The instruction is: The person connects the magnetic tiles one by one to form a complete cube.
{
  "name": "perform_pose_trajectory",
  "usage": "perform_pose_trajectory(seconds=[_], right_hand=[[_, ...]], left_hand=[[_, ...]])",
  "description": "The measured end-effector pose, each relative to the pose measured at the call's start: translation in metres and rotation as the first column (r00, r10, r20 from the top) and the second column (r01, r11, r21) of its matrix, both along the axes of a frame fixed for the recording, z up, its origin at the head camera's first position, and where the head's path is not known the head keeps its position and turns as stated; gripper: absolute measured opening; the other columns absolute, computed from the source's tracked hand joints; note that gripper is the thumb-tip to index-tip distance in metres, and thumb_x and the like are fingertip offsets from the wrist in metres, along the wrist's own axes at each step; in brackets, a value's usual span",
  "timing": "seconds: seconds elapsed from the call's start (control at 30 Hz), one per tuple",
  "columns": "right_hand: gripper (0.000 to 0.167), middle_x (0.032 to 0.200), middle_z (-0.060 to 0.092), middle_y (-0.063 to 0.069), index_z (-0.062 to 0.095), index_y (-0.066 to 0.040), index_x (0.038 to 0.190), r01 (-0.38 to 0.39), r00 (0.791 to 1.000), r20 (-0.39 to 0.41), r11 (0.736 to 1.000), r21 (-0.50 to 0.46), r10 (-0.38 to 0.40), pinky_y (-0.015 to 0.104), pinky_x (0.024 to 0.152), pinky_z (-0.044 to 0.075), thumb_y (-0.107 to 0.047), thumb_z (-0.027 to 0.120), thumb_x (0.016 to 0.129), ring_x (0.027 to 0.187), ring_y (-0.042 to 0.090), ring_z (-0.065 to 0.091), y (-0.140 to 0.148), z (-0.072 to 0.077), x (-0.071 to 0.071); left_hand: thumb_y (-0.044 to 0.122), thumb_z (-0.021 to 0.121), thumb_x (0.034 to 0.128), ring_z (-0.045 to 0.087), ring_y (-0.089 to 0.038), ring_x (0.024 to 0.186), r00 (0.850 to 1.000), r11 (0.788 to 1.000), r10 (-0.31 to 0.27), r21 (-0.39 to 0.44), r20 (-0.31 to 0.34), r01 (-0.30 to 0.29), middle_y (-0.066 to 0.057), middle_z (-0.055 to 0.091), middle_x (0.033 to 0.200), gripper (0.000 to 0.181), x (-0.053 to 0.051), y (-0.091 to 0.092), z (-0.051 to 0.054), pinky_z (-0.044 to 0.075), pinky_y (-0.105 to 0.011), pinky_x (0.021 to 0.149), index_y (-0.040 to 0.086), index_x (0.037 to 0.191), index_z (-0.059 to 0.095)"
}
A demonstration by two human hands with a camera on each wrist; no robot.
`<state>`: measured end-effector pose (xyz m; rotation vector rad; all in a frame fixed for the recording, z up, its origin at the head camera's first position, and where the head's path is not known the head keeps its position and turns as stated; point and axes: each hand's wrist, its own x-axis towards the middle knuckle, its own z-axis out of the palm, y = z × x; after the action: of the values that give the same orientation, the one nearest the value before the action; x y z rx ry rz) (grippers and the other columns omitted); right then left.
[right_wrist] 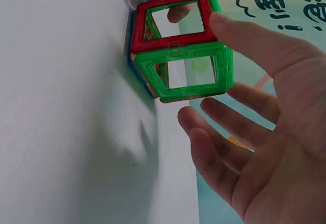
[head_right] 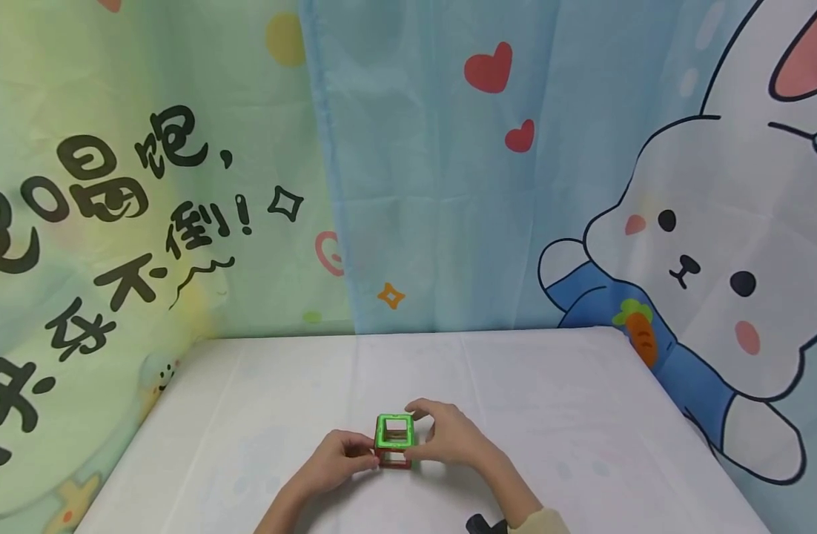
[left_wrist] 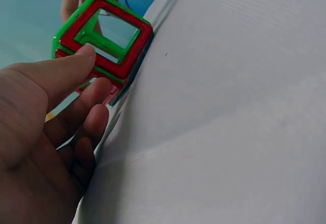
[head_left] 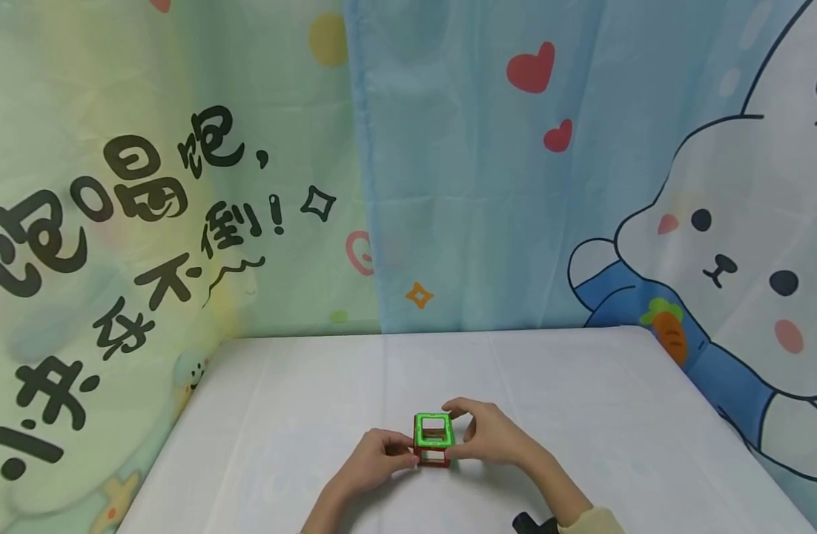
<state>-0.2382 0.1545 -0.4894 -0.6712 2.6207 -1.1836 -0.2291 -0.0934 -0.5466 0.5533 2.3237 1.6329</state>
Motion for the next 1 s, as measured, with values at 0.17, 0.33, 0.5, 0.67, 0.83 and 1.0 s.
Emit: perform_pose_trajectory(seconds=[0.17,0.33,0.5,0.67,0.83,1.0], right_hand=[[0.070,0.118,0.062,0.015,0.055,-0.003,0.129,-0.003,1.000,0.005,1.000,-0.011,0.003,0.032,0.064,0.049,-0.028,0.087,0.072,0.076,0.017,0.059,0.003,0.003,0.001],[0.070,0.119,0.062,0.014,0.055,-0.002,0.130,-0.009,1.000,-0.001,1.000,-0.009,0.009,0.034,0.067,0.048,-0.027,0.087,0.073,0.081,0.021,0.059,0.004,0.004,0.000],[0.060,0.119,0.062,0.013,0.057,-0.004,0.127,-0.042,0.999,0.008,0.999,-0.033,0.042,0.032,0.067,0.049,-0.024,0.084,0.076,0.081,0.020,0.061,0.006,0.004,-0.001],[0.058,0.121,0.061,0.016,0.057,-0.002,0.128,-0.066,0.998,0.003,0.996,-0.055,0.066,0.031,0.067,0.050,-0.021,0.081,0.079,0.082,0.020,0.062,0.008,0.005,-0.002],[0.063,0.128,0.058,0.019,0.052,0.002,0.134,-0.079,0.997,0.006,0.995,-0.053,0.079,0.035,0.072,0.051,-0.023,0.079,0.082,0.088,0.024,0.063,0.009,0.006,-0.002],[0.064,0.138,0.050,0.021,0.047,0.001,0.139,-0.037,0.999,-0.022,0.999,-0.026,0.037,0.052,0.087,0.048,-0.026,0.074,0.087,0.110,0.039,0.057,0.014,0.013,0.001]], left_hand=[[0.013,0.075,0.0851,0.060,-0.009,0.071,0.999,1.000,0.012,-0.021,-0.036,-0.013,0.003,0.068,0.079,0.018,0.001,-0.009,0.004,0.047,-0.023,0.061,0.006,0.102,0.074],[0.014,0.074,0.0857,0.058,-0.009,0.070,0.995,0.996,0.026,-0.088,-0.093,-0.034,0.005,0.065,0.078,0.018,-0.002,-0.025,0.008,0.046,-0.024,0.061,0.007,0.102,0.074],[0.015,0.072,0.0876,0.058,-0.011,0.072,0.991,0.988,0.049,-0.139,-0.126,-0.067,0.006,0.065,0.080,0.017,-0.006,-0.040,0.011,0.047,-0.026,0.063,0.007,0.102,0.073],[0.015,0.070,0.0891,0.059,-0.011,0.075,0.987,0.979,0.075,-0.176,-0.143,-0.100,0.006,0.065,0.083,0.015,-0.009,-0.054,0.015,0.047,-0.027,0.066,0.009,0.102,0.073],[0.014,0.068,0.0908,0.061,-0.013,0.078,0.981,0.971,0.090,-0.204,-0.170,-0.124,0.004,0.066,0.088,0.015,-0.010,-0.066,0.018,0.049,-0.029,0.068,0.007,0.104,0.072],[0.019,0.067,0.0916,0.062,-0.022,0.096,0.943,0.922,0.127,-0.314,-0.309,-0.227,0.000,0.066,0.102,0.020,-0.005,-0.075,0.023,0.049,-0.041,0.082,0.010,0.109,0.070]])
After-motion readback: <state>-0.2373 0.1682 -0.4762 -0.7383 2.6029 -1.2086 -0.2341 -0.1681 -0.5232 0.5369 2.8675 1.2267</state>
